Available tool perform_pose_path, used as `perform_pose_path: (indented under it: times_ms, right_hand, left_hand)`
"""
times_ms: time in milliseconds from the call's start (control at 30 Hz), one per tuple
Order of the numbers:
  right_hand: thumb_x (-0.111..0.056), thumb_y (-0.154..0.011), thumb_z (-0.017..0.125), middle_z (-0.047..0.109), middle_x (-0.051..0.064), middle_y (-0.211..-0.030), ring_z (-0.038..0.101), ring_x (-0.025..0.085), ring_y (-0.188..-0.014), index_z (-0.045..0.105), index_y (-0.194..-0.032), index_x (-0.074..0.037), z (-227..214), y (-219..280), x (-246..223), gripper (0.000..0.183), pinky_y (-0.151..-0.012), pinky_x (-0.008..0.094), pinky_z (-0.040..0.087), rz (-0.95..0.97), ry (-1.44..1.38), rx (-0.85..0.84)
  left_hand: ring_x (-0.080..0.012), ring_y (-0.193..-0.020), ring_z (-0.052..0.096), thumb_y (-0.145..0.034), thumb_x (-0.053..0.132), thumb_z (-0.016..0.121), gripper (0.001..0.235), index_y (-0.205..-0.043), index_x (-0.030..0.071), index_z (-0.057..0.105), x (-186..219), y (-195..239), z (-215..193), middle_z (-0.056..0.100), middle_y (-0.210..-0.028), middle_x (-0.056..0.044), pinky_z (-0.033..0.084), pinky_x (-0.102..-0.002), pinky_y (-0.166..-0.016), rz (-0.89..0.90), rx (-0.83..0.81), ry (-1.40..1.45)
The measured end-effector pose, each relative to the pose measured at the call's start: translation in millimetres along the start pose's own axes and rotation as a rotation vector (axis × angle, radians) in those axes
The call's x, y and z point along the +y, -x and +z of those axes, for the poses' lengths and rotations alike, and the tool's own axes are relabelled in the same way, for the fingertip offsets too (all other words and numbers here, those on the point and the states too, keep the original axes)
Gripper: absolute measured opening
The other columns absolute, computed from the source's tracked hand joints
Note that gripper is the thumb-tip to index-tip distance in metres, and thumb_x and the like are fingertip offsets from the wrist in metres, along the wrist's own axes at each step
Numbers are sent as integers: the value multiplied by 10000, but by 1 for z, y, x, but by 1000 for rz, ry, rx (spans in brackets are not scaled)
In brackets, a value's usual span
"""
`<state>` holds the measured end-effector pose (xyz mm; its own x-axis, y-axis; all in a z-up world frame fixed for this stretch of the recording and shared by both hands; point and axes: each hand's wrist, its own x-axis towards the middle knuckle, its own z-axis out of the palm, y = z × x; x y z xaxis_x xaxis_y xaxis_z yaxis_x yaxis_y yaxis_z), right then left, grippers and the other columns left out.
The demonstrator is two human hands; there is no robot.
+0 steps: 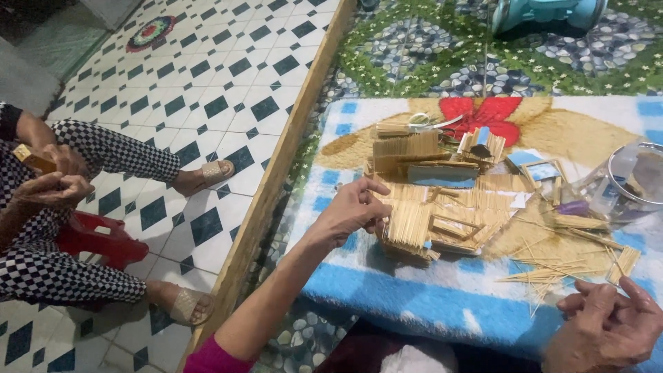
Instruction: Assembling a model house using toothpicks and glue on a small table
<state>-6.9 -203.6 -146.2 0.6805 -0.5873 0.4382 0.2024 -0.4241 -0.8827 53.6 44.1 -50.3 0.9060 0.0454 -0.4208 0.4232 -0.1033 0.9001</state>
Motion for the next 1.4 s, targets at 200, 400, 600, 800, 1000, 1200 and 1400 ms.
perform_pose_path:
  times_ms: [200,400,600,800,1000,1200,1400]
  right_hand:
    - [50,-1066,376,507,276,-853,430,240,-559,366,-1174,140,0,1,8,141,-517,325,354,-9,-95,-7]
    - [41,-1032,386,506,253,-845,413,217,-531,367,-1172,119,0,0,12,162,-523,291,340,17,-136,7]
    - [36,-1039,388,502,243,-840,415,213,-536,370,-1158,114,1,-1,6,144,-530,302,358,40,-99,17]
    - [1,-1010,434,509,245,-812,407,207,-509,372,-1141,89,3,-3,18,169,-485,280,335,49,-165,55]
    - [-2,-1046,415,530,214,-877,472,194,-615,411,-1167,94,-11,-8,-32,154,-513,241,329,99,-77,-71]
    - [-43,-948,476,561,81,-802,502,121,-628,536,-1038,-22,-18,8,-102,110,-615,191,390,269,48,-248]
    - [-152,-639,653,697,-7,-597,553,67,-545,724,-717,-123,-19,51,-107,109,-547,180,452,464,206,-892]
  left_hand:
    - [-139,-493,478,-689,9,591,282,-954,18,493,2,1,0,505,-623,-87,378,-224,-403,-2,-9,37]
    - [-137,-480,477,-681,22,586,287,-951,23,488,-2,-2,-2,500,-607,-73,384,-232,-416,35,-37,28]
    - [-124,-478,456,-673,43,547,303,-969,3,496,4,9,-12,500,-551,-60,362,-233,-432,142,-45,20]
    - [-119,-575,474,-746,65,548,157,-902,48,554,3,39,-18,521,-716,-63,398,-211,-493,201,-42,55]
    - [-127,-591,491,-728,27,567,131,-859,38,572,-12,70,-3,575,-812,-88,415,-216,-507,95,-73,163]
    - [-93,-496,542,-701,50,601,126,-824,35,573,-39,86,25,562,-585,-62,396,-157,-438,41,-179,261]
    - [-26,-452,431,-727,37,591,88,-801,84,580,-66,102,41,498,-542,10,335,-143,-417,26,-178,310]
